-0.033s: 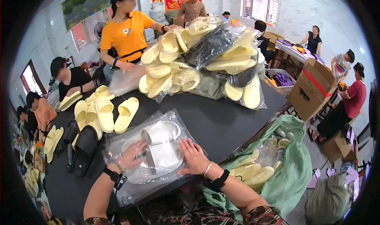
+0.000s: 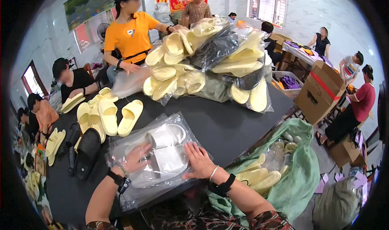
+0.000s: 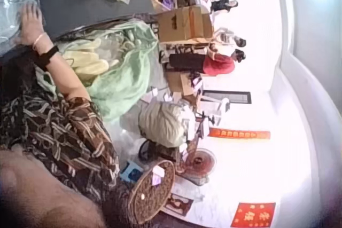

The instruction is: The recorder is packaging yellow and white slippers into plastic bags at a manufacturing facility.

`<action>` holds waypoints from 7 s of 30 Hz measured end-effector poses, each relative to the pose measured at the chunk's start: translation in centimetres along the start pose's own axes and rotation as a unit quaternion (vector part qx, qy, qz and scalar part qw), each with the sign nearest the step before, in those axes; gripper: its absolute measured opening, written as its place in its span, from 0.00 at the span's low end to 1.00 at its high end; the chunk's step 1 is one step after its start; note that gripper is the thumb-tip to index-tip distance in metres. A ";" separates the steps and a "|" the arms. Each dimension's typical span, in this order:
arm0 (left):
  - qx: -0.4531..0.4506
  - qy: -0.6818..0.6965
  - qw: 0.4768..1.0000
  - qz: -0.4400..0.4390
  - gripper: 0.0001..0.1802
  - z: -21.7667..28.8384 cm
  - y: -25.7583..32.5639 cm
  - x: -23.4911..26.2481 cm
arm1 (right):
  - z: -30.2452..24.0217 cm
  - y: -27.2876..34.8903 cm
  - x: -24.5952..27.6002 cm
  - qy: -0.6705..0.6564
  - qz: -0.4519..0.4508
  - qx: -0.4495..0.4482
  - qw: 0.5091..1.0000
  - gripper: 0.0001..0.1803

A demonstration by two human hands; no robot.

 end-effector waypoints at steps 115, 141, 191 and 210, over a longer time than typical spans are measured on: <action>0.272 -0.195 0.883 0.330 0.29 6.3 16.7 10.8 | -3.4 6.7 1.3 0.172 -0.010 0.047 0.984 0.41; 0.170 -0.199 0.961 0.091 0.33 13.7 7.2 -6.5 | 19.4 29.7 14.7 0.225 0.420 -0.331 0.814 0.37; 0.179 -0.105 0.948 0.241 0.33 12.7 10.1 -6.8 | -20.3 -17.8 20.8 -0.289 0.224 0.160 0.917 0.23; 0.165 -0.151 0.950 0.220 0.32 13.6 8.7 -4.9 | -1.0 -11.3 7.9 -0.008 0.035 0.085 0.996 0.35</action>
Point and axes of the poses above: each hand's wrist, its own y-axis away from the middle knuckle, its own x-axis out of the back of the hand, z = x × y, the point moved 8 cm from there along -y, towards the middle knuckle, and after that the axes turned 12 degrees about z, right-handed, at the moved point
